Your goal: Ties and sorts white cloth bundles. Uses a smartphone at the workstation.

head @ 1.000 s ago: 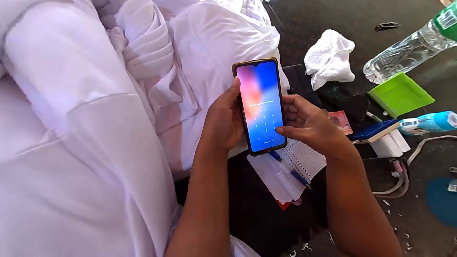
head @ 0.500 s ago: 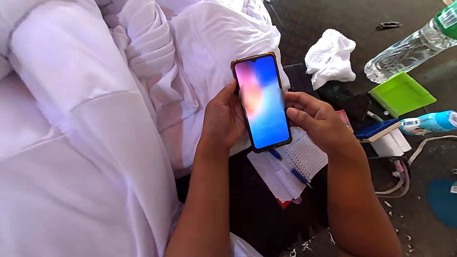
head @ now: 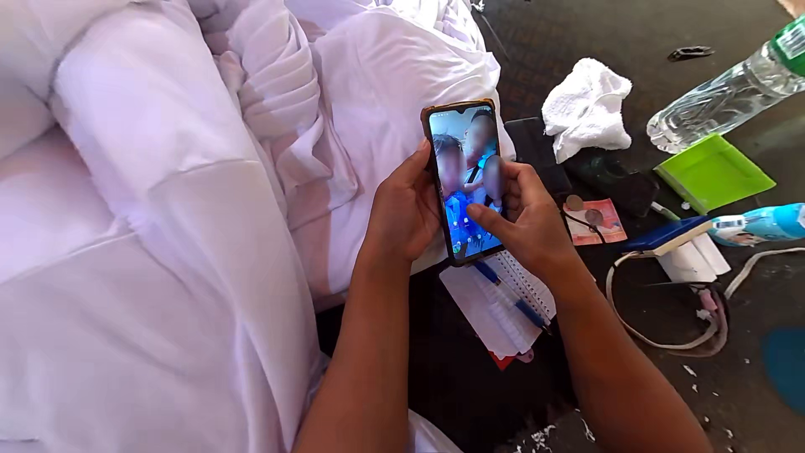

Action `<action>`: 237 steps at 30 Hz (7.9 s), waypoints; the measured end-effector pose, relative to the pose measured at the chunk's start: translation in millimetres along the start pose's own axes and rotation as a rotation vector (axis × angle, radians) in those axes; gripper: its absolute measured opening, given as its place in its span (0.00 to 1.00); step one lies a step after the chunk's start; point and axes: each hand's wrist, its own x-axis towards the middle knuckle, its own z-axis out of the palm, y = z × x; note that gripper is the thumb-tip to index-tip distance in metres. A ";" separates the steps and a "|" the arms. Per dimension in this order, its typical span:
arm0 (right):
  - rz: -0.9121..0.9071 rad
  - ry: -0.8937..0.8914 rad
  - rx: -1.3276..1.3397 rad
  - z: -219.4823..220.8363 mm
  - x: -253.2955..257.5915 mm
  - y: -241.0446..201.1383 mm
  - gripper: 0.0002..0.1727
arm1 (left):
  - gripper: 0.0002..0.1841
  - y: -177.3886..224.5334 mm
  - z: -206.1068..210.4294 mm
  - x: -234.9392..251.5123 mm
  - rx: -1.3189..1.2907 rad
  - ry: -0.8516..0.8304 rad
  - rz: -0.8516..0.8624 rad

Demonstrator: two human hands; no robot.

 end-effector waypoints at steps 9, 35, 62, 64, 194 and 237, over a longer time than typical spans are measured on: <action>0.020 -0.265 0.096 -23.9 0.6 0.0 0.53 | 0.22 1.5 4.4 6.4 -0.089 0.048 -0.006; 0.007 -0.353 -0.020 -29.7 1.2 2.3 0.62 | 0.24 2.3 3.6 5.3 -0.087 0.031 -0.026; -0.014 -0.291 -0.214 -20.3 -3.9 -0.7 0.71 | 0.23 2.2 5.0 4.8 -0.066 0.036 -0.011; -0.022 -0.306 -0.184 -22.5 -3.3 -0.1 0.70 | 0.23 2.1 4.2 5.0 -0.073 0.028 -0.009; -0.035 0.131 -0.202 15.6 0.6 2.0 0.46 | 0.23 -0.9 12.1 4.9 -0.006 0.044 -0.015; 0.038 -0.032 -0.105 6.4 -11.1 -15.0 0.60 | 0.22 1.5 9.1 6.1 -0.064 0.117 0.004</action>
